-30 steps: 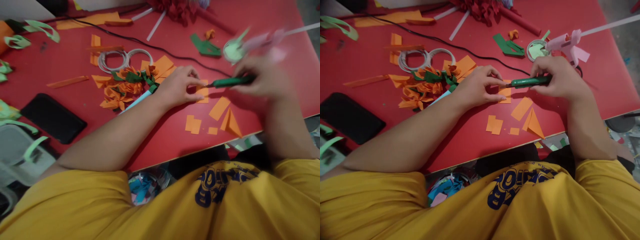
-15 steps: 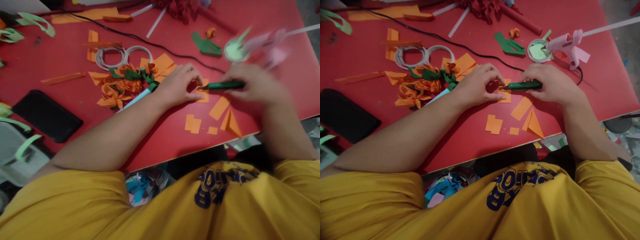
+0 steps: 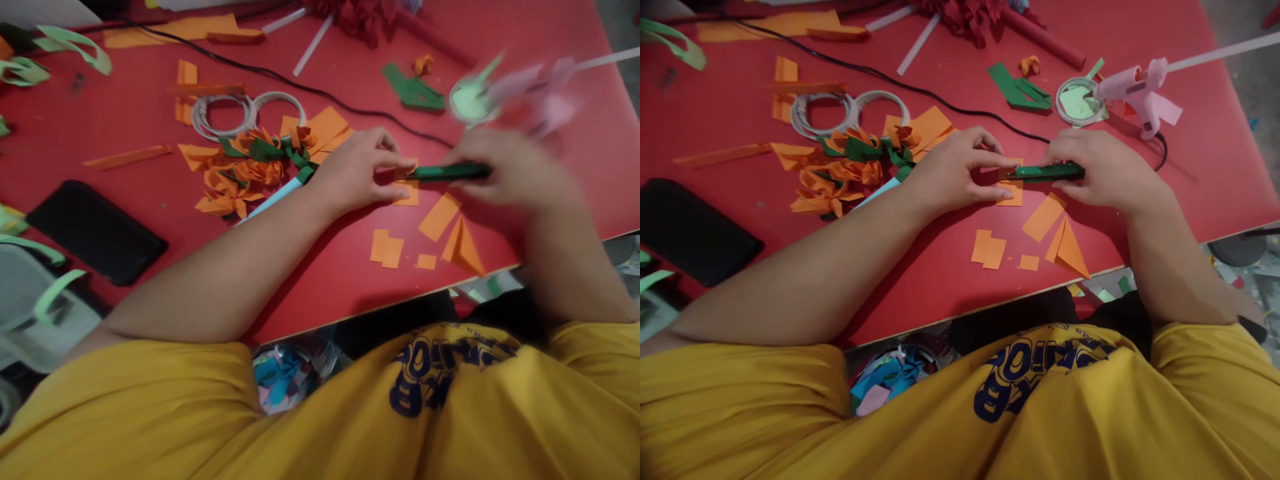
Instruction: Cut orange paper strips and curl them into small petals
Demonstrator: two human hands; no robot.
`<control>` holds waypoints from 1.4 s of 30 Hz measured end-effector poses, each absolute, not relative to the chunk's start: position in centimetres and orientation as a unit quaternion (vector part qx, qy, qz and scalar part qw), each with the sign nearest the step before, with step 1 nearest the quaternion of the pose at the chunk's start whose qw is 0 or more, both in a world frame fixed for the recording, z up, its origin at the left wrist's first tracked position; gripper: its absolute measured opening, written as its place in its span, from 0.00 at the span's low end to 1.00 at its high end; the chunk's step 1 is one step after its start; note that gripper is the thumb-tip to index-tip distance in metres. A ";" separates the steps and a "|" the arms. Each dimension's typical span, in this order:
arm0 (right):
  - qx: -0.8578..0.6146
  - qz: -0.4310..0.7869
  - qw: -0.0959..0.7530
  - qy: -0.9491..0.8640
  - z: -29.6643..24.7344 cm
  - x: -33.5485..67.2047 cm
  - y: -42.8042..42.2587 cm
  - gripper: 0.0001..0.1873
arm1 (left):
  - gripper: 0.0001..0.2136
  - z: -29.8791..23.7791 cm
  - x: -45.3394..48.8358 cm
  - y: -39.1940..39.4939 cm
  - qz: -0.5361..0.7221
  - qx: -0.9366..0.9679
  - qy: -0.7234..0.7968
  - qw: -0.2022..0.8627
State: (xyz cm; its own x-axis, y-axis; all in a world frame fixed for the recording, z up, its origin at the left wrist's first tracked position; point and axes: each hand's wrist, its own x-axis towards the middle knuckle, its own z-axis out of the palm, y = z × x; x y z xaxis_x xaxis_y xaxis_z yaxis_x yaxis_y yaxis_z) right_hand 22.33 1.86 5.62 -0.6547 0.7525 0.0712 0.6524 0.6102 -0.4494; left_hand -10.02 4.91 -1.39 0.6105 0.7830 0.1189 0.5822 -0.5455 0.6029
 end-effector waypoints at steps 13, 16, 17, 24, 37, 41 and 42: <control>-0.434 0.196 0.136 -0.869 4.3 22.8 0.8 0.16 | 0.25 -1.1 -9.9 4.8 0.187 0.856 0.403 0.265; -0.437 0.206 0.139 -0.864 4.4 22.6 0.9 0.16 | 0.24 -1.1 -9.9 4.9 0.187 0.857 0.401 0.266; -0.438 0.211 0.140 -0.863 4.4 22.6 0.9 0.16 | 0.23 -1.1 -9.9 4.9 0.186 0.857 0.401 0.264; -0.432 0.214 0.139 -0.865 4.2 22.5 1.1 0.15 | 0.24 -0.9 -9.9 4.9 0.181 0.860 0.397 0.265; -0.433 0.214 0.131 -0.865 4.0 22.2 1.0 0.13 | 0.23 -0.2 -9.9 4.3 0.121 0.890 0.382 0.220; -0.433 0.208 0.123 -0.868 3.9 22.3 1.0 0.13 | 0.26 0.0 -9.8 3.7 0.105 0.889 0.387 0.224; -0.434 0.208 0.122 -0.868 3.8 22.3 1.1 0.13 | 0.26 -0.1 -9.9 3.7 0.113 0.886 0.389 0.226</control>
